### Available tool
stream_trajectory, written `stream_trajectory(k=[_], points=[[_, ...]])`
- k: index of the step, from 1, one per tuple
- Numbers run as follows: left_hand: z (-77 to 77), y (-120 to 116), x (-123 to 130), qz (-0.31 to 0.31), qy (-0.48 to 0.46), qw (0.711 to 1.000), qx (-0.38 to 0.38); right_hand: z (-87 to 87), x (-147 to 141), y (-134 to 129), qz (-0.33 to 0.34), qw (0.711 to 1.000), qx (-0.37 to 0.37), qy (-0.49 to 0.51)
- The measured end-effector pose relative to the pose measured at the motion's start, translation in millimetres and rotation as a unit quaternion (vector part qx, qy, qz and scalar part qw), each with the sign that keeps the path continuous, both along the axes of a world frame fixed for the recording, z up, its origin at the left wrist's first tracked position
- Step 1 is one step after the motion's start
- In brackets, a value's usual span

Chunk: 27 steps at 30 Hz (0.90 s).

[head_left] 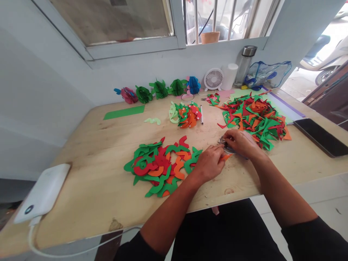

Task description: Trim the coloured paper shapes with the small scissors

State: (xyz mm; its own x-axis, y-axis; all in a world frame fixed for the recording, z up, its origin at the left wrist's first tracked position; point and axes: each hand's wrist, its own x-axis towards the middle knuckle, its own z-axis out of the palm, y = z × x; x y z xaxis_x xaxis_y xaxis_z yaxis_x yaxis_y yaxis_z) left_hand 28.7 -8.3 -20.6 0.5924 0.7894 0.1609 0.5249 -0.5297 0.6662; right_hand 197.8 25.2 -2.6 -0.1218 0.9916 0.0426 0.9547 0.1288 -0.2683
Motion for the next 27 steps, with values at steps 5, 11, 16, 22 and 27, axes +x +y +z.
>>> stream_trajectory(k=[5,11,16,22,27], points=[[0.8,0,-1,-0.002,0.005,1.0,-0.004,4.0,6,-1,0.086,0.996,0.016,-0.003],[-0.5,0,-1,-0.005,0.001,1.0,-0.002,6.8,11,-1,0.187,0.981,0.02,-0.034],[-1.3,0,-1,-0.004,-0.003,1.0,0.0,5.8,16,3,0.227,0.973,0.034,-0.041],[-1.5,1,-2,-0.007,-0.001,1.0,0.003,11.1,17,9,0.252,0.966,0.024,-0.055],[0.2,1,-2,-0.009,0.008,1.0,0.0,11.4,18,12,0.258,0.965,0.013,-0.039]])
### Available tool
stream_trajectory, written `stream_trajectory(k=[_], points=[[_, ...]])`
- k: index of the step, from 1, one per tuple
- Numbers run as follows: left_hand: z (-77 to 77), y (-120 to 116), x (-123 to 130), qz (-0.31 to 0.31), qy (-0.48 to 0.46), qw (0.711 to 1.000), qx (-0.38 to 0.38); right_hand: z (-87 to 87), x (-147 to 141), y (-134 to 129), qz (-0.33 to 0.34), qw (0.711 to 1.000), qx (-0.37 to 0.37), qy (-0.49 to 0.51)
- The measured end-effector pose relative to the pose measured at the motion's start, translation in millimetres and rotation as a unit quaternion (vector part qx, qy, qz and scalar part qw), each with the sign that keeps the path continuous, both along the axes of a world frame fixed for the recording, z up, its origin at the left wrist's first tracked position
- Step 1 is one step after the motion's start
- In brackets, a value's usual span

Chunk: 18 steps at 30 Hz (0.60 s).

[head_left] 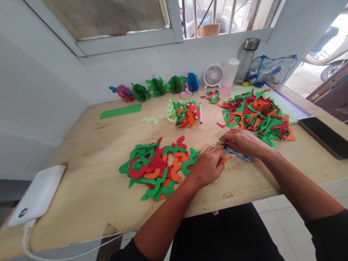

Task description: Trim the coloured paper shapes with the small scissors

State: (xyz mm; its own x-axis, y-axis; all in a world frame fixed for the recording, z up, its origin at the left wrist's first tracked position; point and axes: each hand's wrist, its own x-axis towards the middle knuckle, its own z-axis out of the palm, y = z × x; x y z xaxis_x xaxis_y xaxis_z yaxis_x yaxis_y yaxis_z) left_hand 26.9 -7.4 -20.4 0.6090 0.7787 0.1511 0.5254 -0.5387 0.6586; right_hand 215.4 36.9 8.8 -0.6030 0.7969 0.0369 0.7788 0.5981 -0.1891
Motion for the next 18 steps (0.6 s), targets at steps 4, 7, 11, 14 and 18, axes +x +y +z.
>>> stream_trajectory(k=[4,7,11,14,18], points=[[1.6,-1,0,0.0,0.007,1.0,-0.008,-3.2,3,1,0.01,1.0,-0.009,0.019],[2.1,-1,0,0.002,0.008,1.0,-0.008,-6.8,5,3,0.014,0.999,-0.018,0.036],[1.9,-1,0,0.0,0.008,1.0,-0.006,-10.2,7,7,0.022,0.998,-0.029,0.051],[1.3,-1,0,0.0,0.008,1.0,-0.008,-11.7,8,8,0.027,0.997,-0.038,0.054],[0.7,-1,1,0.0,0.006,1.0,-0.011,-14.7,11,9,0.037,0.995,-0.045,0.076]])
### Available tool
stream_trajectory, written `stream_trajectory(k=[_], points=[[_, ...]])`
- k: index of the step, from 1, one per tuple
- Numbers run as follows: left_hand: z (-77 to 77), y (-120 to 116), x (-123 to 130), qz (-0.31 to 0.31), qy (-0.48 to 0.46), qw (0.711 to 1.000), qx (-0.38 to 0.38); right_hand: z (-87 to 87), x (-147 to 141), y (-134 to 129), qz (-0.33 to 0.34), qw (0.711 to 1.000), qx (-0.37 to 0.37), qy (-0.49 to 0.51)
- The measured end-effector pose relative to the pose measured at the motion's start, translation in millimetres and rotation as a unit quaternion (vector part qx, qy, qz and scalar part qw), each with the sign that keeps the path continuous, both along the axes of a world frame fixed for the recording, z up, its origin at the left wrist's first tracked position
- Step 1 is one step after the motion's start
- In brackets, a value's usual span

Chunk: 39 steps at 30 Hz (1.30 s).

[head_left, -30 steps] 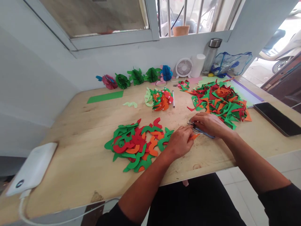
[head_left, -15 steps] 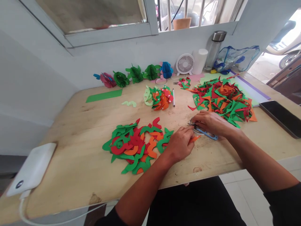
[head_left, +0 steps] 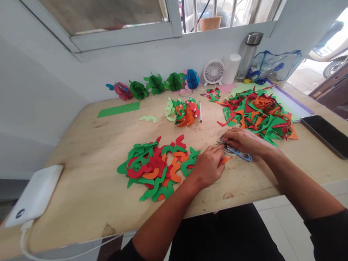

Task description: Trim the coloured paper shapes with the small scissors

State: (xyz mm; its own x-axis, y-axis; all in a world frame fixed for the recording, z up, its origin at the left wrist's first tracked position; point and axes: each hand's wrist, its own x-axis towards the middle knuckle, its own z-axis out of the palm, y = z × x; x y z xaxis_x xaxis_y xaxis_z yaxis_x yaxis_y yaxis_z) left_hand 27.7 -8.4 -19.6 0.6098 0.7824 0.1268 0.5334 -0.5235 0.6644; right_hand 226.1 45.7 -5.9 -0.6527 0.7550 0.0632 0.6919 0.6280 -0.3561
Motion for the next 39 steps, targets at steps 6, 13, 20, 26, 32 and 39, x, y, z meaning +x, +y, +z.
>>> stream_trajectory(k=[6,13,20,26,32,39], points=[[2.0,0,0,0.004,-0.003,1.0,-0.006,-2.2,2,-3,-0.046,0.998,0.022,0.024],[2.3,0,0,0.0,0.001,1.0,-0.011,-2.5,1,-2,-0.002,0.999,0.042,0.026],[1.5,0,1,-0.001,0.009,1.0,-0.003,-4.6,-3,-1,-0.013,0.999,0.05,0.01],[3.0,0,0,0.001,0.004,1.0,-0.007,-6.4,-5,-1,-0.012,0.998,0.067,-0.01],[2.8,1,0,0.001,0.0,1.0,-0.009,-1.3,-4,-4,-0.044,0.996,0.083,-0.01],[2.9,0,0,-0.002,-0.003,1.0,-0.004,7.8,-3,-11,-0.028,0.995,0.089,-0.036]])
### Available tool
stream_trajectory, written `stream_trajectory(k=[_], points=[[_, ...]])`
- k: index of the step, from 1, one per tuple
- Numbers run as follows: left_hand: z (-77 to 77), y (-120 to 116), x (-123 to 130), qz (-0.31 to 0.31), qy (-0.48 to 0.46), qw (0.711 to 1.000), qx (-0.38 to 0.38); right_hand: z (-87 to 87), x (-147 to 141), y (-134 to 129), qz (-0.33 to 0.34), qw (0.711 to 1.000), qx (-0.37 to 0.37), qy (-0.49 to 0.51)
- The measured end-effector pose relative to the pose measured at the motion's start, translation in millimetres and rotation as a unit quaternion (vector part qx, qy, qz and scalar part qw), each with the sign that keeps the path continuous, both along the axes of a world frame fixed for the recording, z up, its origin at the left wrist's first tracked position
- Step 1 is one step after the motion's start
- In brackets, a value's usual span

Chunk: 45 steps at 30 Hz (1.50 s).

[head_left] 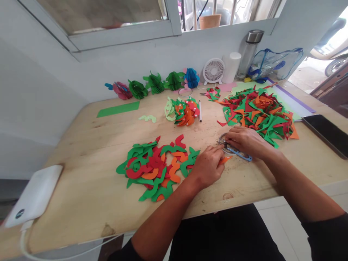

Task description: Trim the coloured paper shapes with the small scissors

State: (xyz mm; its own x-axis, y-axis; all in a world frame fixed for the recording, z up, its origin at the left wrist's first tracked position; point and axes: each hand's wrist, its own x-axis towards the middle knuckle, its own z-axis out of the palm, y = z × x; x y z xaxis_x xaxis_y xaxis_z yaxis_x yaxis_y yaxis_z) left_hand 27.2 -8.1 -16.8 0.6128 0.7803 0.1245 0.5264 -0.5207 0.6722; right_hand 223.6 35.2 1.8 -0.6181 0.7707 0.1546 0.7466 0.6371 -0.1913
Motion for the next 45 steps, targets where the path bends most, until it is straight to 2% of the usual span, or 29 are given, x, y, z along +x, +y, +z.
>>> stream_trajectory(k=[11,26,31,38,45], points=[[-1.6,0,1,-0.001,0.002,1.0,0.007,4.4,-7,-2,0.013,0.995,0.058,-0.083],[-2.2,0,0,-0.001,0.014,1.0,0.015,12.9,-19,4,0.063,0.978,0.068,-0.187],[-2.9,0,0,0.001,0.012,1.0,0.021,14.4,-20,6,0.049,0.978,0.052,-0.194],[-0.3,-1,1,0.006,0.012,1.0,0.026,13.2,-8,8,0.015,0.992,0.003,-0.126],[-0.8,-1,1,0.009,0.012,1.0,0.025,22.7,-19,3,0.042,0.977,0.035,-0.208]])
